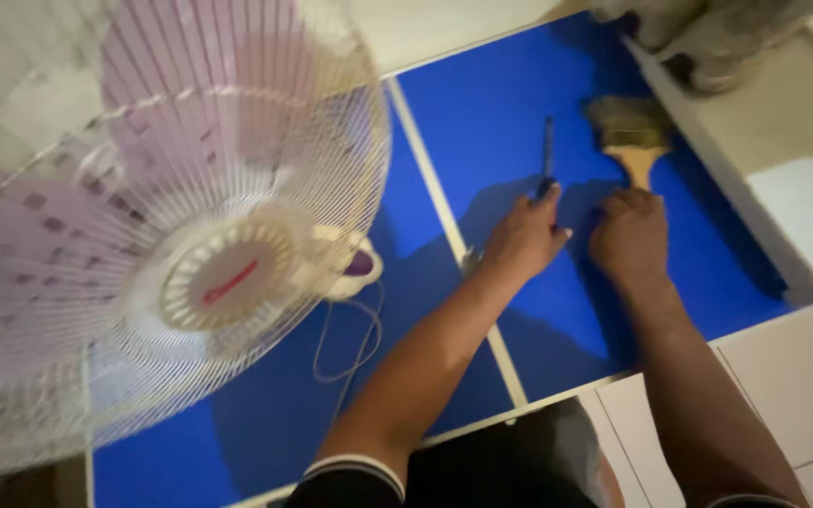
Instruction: The person assembles a table fan by attaching the front grille to the fan body. They use a screwdriver to tighten screws at the base and repeatedly adjust the grille alignment to secure it in place.
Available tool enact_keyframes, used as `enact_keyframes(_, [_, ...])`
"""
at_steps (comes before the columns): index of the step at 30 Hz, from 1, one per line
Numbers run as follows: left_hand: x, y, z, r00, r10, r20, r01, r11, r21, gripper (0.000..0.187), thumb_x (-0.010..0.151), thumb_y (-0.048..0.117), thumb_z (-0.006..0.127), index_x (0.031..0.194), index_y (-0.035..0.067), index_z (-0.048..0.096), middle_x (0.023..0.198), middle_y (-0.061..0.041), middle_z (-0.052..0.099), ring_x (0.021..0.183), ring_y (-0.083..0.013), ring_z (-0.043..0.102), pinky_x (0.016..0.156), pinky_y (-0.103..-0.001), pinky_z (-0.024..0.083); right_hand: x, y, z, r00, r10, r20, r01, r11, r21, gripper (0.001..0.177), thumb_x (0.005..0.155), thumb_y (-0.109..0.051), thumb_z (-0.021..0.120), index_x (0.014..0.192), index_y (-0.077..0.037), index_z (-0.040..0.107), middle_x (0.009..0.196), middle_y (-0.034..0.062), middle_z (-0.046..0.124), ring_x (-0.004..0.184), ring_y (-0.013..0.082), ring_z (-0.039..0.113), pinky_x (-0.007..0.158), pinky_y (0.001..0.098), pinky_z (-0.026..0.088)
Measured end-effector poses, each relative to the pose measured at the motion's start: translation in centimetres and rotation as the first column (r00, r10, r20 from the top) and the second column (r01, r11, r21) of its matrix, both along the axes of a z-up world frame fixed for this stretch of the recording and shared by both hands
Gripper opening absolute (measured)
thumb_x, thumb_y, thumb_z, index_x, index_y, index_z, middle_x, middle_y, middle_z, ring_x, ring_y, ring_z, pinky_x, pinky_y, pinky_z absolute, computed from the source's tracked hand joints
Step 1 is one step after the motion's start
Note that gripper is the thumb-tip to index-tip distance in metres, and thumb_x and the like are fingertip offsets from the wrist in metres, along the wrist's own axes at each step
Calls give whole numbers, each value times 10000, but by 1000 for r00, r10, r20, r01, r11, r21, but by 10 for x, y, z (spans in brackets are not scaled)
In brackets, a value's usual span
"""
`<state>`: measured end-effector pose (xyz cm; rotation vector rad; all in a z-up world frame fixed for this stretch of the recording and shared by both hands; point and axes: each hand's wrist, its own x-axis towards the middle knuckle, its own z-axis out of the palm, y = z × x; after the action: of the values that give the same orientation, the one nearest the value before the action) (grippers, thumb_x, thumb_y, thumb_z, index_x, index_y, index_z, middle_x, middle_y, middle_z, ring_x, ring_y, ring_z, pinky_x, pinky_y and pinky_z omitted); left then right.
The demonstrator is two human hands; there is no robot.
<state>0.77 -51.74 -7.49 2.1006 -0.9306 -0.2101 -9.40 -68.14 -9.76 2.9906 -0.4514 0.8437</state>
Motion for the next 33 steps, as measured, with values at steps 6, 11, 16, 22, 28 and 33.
enact_keyframes(6, [-15,66,20,991,-41,129,55,993,-109,602,831,289,769,1363,99,564,1229,-245,634,1140,-456,617,909,-503,528,10,59,33,989,149,-19,-142,971,193,176,835,-161,751,918,-14,702,956,183,686,951,407,652,903,518,499])
enact_keyframes(11, [-23,157,28,999,-39,29,42,990,-137,400,883,216,724,1256,84,664,1156,-189,669,1100,-382,650,953,-453,539,28,126,51,946,316,79,-325,927,185,236,828,-188,771,987,-19,730,1036,189,716,972,416,661,928,513,508])
enact_keyframes(16, [-18,258,38,984,162,74,-151,979,-137,304,851,199,748,1108,42,708,1093,-156,681,1055,-364,655,940,-442,527,56,188,59,918,393,-63,-363,892,271,386,799,-316,787,1065,-39,738,1047,188,725,1031,404,663,1005,559,447])
enact_keyframes(22, [-37,338,39,890,447,-90,-429,888,166,248,868,259,759,1011,57,735,1039,-163,698,971,-349,681,870,-422,541,93,248,52,855,515,-63,-473,824,313,696,741,-452,845,1250,-20,650,1141,240,693,1137,471,598,1023,575,391])
enact_keyframes(28, [-38,398,32,666,458,-589,-696,665,-270,583,764,187,880,1232,39,564,1091,-109,642,983,-257,629,837,-410,546,117,273,77,788,581,-204,-304,656,691,739,668,-396,875,1295,-101,619,1175,136,716,1165,354,636,1143,621,263])
enact_keyframes(33, [-22,423,3,864,101,-494,-503,247,-829,799,777,168,914,1414,41,449,1292,-36,603,1146,-177,585,950,-346,499,122,295,101,750,568,-338,-164,655,738,789,641,-411,886,1325,-145,597,1102,74,750,1140,282,664,1210,651,117])
